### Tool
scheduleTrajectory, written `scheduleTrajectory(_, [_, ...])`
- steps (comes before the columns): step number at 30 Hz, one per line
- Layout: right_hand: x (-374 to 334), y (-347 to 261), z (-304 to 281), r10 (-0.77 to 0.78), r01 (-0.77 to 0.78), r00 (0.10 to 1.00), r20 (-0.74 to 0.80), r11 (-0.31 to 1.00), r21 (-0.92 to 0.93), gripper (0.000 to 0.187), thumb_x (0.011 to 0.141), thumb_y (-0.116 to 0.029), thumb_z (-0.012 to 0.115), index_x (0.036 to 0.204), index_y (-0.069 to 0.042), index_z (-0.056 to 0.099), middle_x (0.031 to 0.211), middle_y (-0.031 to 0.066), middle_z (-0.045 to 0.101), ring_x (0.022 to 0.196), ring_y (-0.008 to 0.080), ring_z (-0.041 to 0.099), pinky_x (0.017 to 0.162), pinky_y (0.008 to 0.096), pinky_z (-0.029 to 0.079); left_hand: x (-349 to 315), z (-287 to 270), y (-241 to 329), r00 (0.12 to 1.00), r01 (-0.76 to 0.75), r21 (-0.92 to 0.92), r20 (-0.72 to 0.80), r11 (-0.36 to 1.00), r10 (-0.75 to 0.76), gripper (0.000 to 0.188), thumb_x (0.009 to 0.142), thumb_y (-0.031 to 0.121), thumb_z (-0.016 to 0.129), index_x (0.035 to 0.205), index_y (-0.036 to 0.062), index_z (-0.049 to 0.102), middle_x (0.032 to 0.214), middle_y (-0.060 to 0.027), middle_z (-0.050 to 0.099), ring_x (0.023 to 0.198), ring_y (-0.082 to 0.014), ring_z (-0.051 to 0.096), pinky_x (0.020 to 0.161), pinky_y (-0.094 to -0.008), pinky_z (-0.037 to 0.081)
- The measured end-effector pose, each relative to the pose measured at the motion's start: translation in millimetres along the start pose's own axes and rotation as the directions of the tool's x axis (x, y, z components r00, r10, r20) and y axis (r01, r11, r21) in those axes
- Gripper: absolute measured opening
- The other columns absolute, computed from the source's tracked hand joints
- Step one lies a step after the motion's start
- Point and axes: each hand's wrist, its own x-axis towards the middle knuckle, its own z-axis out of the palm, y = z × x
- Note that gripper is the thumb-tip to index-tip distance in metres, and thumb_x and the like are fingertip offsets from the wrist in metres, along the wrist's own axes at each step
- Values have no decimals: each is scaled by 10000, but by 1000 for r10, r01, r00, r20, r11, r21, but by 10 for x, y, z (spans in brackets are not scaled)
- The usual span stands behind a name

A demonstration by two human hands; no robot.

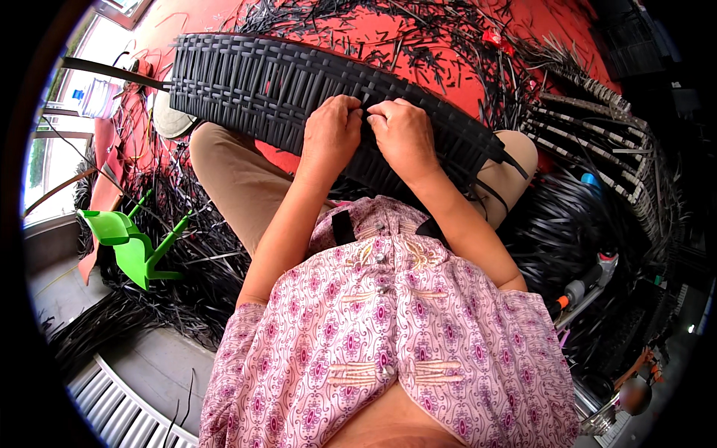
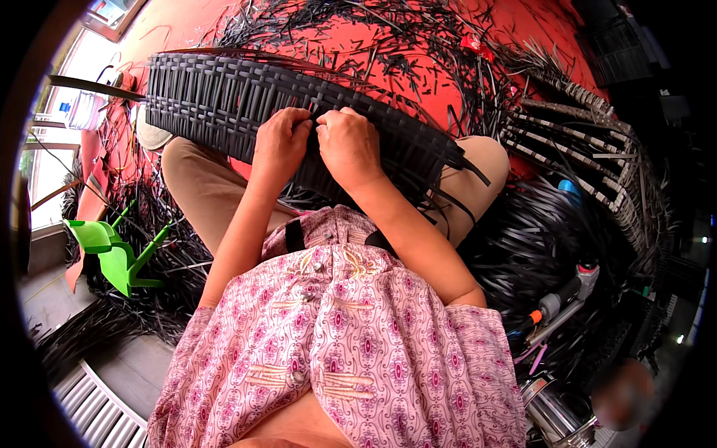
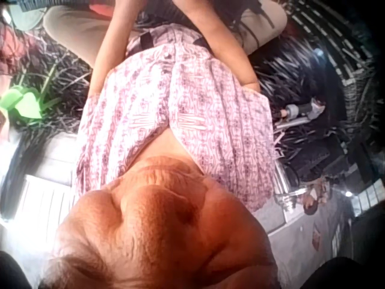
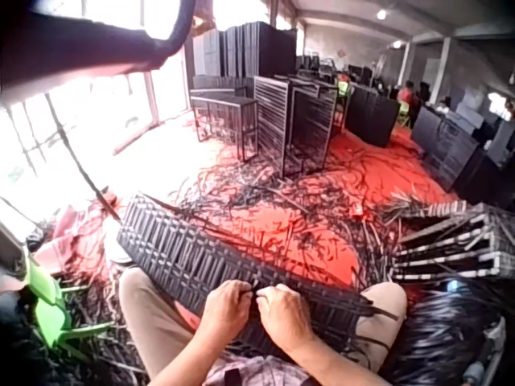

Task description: The person sits cross-legged on a red floor and weaves a black mat using thin black strips. They interlace the strips by hand, occasionally flipping the mat to work on different sections and adjusting the weave pattern.

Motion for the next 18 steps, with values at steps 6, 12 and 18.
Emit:
scheduleTrajectory(6, [8,-19,7,26,-26,1000,-4,999,-41,113,871,-169,718,901,-66,752,870,148,694,823,372,693,753,467,563,28,-99,43,994,11,56,106,998,-16,204,902,164,654,1020,3,699,943,-185,715,917,-381,682,832,-454,537])
scheduleTrajectory(12, [-60,-128,-90,-60,63,994,-96,998,28,186,859,-141,744,1004,-39,688,987,147,677,928,344,678,797,436,555,106,-275,-24,958,236,-102,189,966,-214,187,883,167,706,948,-8,700,863,-170,715,815,-319,695,747,-398,532])
scheduleTrajectory(18, [65,-292,-118,-279,315,935,-218,937,153,278,851,-97,745,1112,-36,671,1074,134,680,1008,332,665,859,412,542,91,-662,122,962,271,-325,129,906,-241,116,917,98,688,936,-14,666,752,-53,632,691,-106,560,659,-284,485])
